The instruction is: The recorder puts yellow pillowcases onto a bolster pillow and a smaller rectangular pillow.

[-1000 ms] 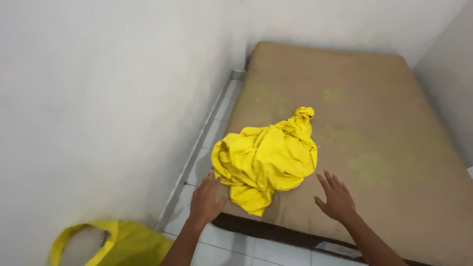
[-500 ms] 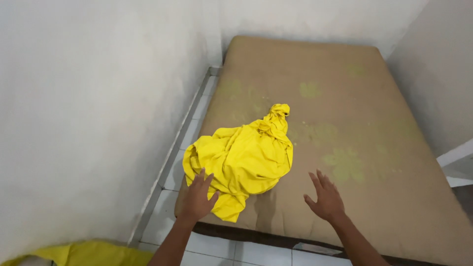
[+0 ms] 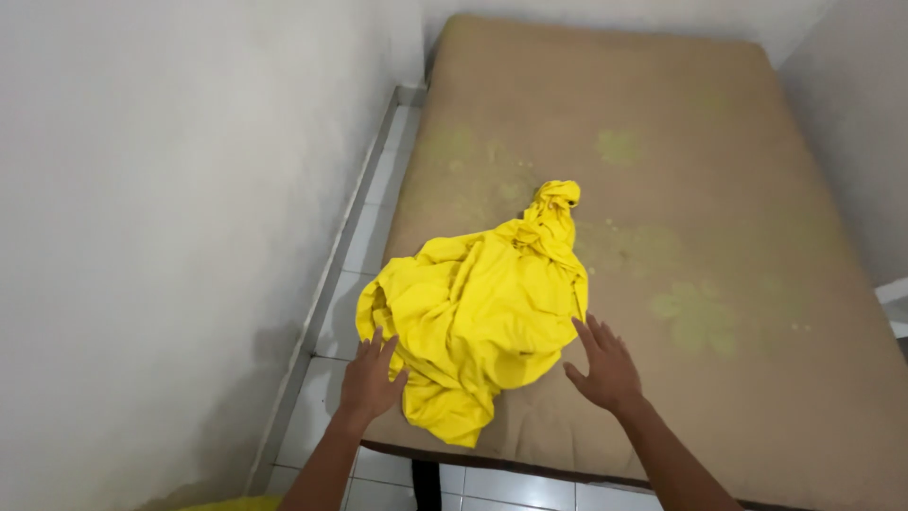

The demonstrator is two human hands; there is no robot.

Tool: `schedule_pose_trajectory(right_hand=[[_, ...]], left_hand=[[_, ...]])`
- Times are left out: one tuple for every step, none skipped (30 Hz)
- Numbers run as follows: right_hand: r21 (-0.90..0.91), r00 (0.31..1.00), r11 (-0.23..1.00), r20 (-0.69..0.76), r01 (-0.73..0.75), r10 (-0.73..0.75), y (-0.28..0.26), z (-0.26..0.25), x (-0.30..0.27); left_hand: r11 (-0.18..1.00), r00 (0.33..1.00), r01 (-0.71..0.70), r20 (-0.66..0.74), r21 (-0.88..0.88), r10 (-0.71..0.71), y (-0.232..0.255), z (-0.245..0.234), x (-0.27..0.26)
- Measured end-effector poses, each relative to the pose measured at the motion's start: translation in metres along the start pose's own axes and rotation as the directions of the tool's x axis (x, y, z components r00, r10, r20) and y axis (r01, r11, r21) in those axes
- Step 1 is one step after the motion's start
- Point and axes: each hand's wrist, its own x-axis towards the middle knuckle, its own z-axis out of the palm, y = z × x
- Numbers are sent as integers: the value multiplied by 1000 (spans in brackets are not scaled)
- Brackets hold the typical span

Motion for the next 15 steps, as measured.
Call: schedule_pose_trajectory(right_hand=[[-2, 1000, 1000, 13, -1, 1, -7, 3, 12], [-5, 1000, 1000, 28, 9, -9, -15, 9, 24], [-7, 999, 1000, 44, 18, -18, -23, 15, 35], [-7, 998, 1000, 58, 15, -14, -29, 19, 44], [-17, 997, 1000, 76, 21, -20, -35, 23, 51], [-25, 996, 999, 90, 28, -25, -43, 27, 60], [-23, 995, 999, 101, 25, -22, -51, 32, 69], [-24, 991, 999, 129, 23, -20, -57, 35, 76], [-24, 987, 999, 157, 22, -18, -62, 39, 83], [-22, 986, 1000, 164, 12, -8, -67, 43, 90], [-6, 984, 1000, 177, 10, -9, -71, 47, 96], [8, 981, 1000, 192, 10, -12, -76, 52, 101], [9, 979, 1000, 202, 2, -3, -81, 55, 105], [15, 976, 1000, 219, -3, -1, -85, 59, 111], [20, 972, 1000, 236, -7, 2, -89, 62, 115]], left_hand=[[1000, 1000, 8, 10, -5, -8, -8, 2, 7], [1000, 999, 11, 30, -13, -11, -18, 3, 15], [1000, 999, 15, 50, -21, -14, -27, 4, 23], [999, 998, 21, 64, -24, -19, -30, 4, 30], [999, 993, 44, 109, -2, -43, -32, 4, 36], [998, 986, 63, 151, 23, -65, -37, 4, 44], [998, 984, 66, 161, 23, -69, -42, 8, 51], [998, 983, 44, 177, 35, -50, -45, 12, 58], [999, 981, 21, 192, 47, -30, -47, 17, 65], [999, 979, 17, 204, 47, -26, -44, 14, 74], [997, 964, 14, 263, 75, -33, -40, 11, 82], [995, 946, 12, 320, 102, -45, -37, 9, 89], [995, 942, 10, 333, 100, -43, -37, 13, 95], [997, 934, 4, 355, 76, -31, -36, 17, 103], [999, 926, -2, 377, 52, -18, -34, 22, 110]])
